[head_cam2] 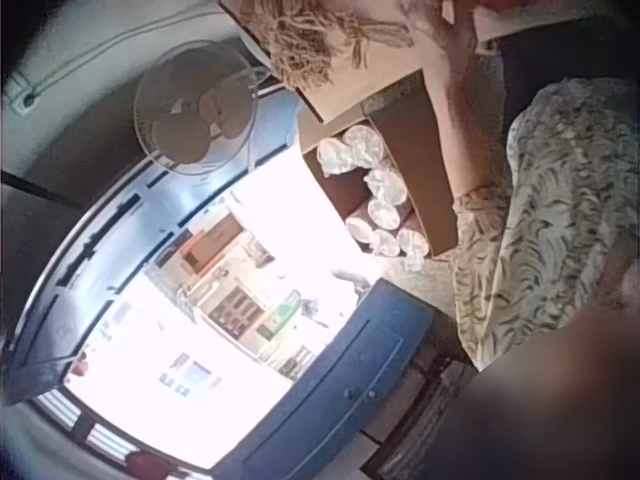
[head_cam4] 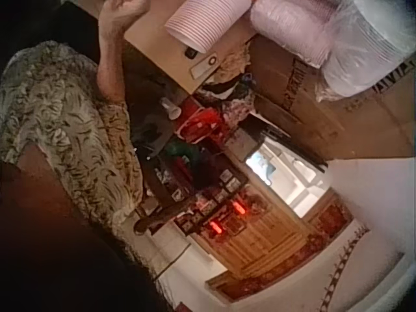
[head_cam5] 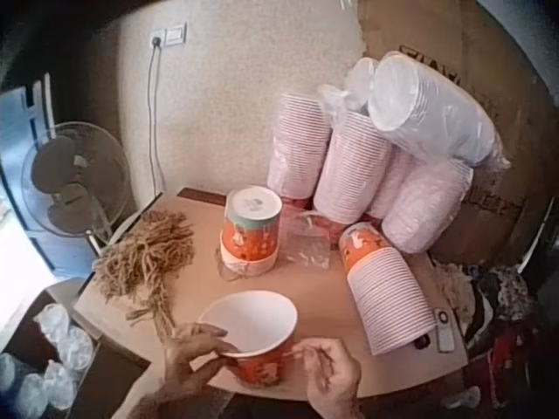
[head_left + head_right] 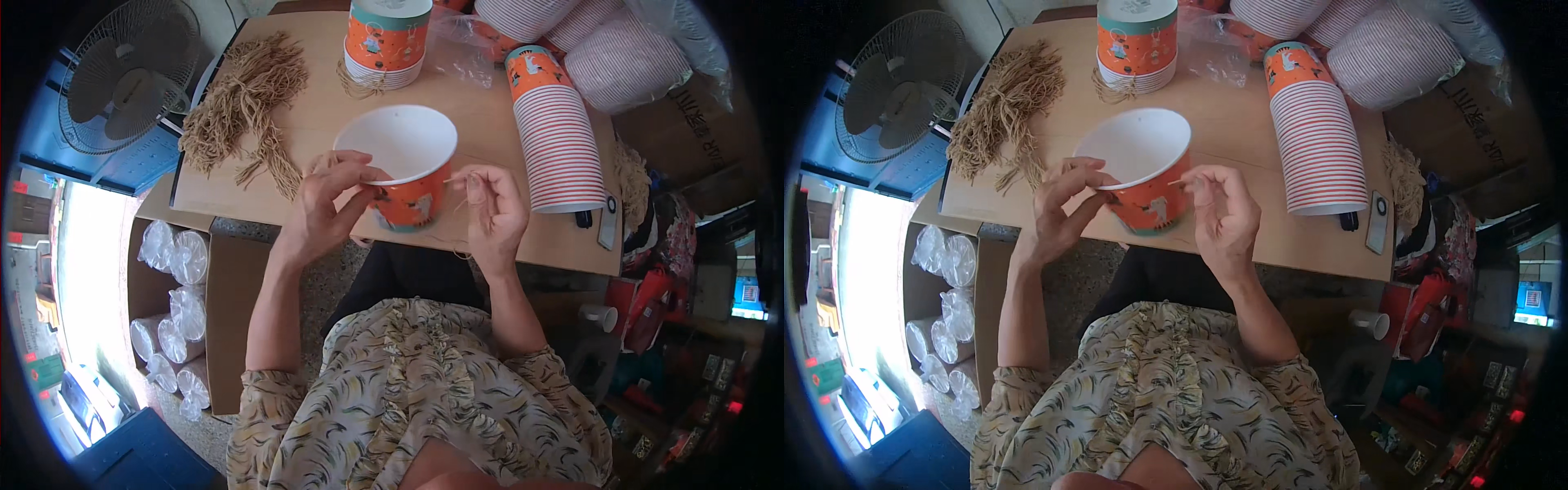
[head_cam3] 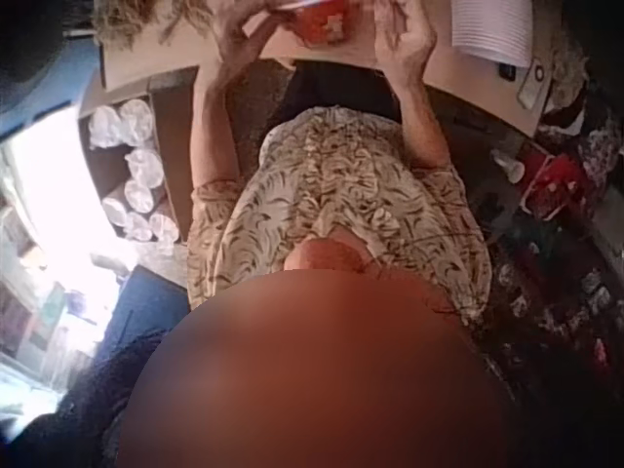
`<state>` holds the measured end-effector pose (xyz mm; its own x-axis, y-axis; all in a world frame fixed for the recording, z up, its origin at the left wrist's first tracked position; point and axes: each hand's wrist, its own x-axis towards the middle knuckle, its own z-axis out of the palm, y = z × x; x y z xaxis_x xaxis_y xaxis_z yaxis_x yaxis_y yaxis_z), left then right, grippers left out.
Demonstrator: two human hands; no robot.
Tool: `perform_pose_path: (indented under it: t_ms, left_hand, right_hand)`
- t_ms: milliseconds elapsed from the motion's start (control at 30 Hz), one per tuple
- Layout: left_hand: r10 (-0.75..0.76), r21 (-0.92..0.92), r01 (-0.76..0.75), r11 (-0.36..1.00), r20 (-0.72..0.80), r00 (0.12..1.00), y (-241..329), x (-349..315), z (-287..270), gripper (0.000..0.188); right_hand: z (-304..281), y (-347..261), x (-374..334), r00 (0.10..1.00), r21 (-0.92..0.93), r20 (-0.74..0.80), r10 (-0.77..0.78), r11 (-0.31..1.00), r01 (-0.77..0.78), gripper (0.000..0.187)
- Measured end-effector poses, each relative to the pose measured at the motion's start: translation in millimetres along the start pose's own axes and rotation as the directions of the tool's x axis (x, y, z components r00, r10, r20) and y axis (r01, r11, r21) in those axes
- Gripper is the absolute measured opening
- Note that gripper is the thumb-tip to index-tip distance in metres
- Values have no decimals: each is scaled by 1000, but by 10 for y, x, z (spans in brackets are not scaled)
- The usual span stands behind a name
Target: The recorder is attaching string handles to stacks of paper buckets at a workstation.
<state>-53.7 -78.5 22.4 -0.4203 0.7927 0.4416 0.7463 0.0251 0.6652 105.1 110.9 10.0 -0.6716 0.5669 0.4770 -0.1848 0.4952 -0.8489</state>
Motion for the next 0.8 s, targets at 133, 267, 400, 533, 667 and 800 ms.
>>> perform_pose_path:
  t_ms: [133, 267, 400, 533, 667, 800]
  left_hand:
    - [-55, 160, 55, 985, -3, 998, -117, 38, 80, 25]
    - [-102, 193, 98, 976, 7, 995, -104, -4, 216, 23]
    - [-75, 210, 75, 975, -12, 997, -89, -21, 358, 26]
    - [-40, 322, 74, 944, -113, 993, -97, -26, 504, 25]
    - [27, 303, 29, 953, -179, 983, -139, -36, 534, 21]
    - [12, 153, 4, 988, -99, 995, -217, -178, 338, 29]
  right_hand:
    - [-29, -108, -89, 972, 129, 114, 206, 967, -220, 11]
    - [63, -12, -127, 978, 151, 118, 170, 971, -186, 11]
    - [158, 100, -93, 981, 210, 114, 158, 961, -180, 12]
    - [228, 269, -86, 986, 66, 103, 128, 989, -135, 10]
    - [242, 355, -67, 984, -108, 138, 111, 989, -97, 6]
    - [210, 407, -23, 979, -101, 159, 126, 989, -111, 5]
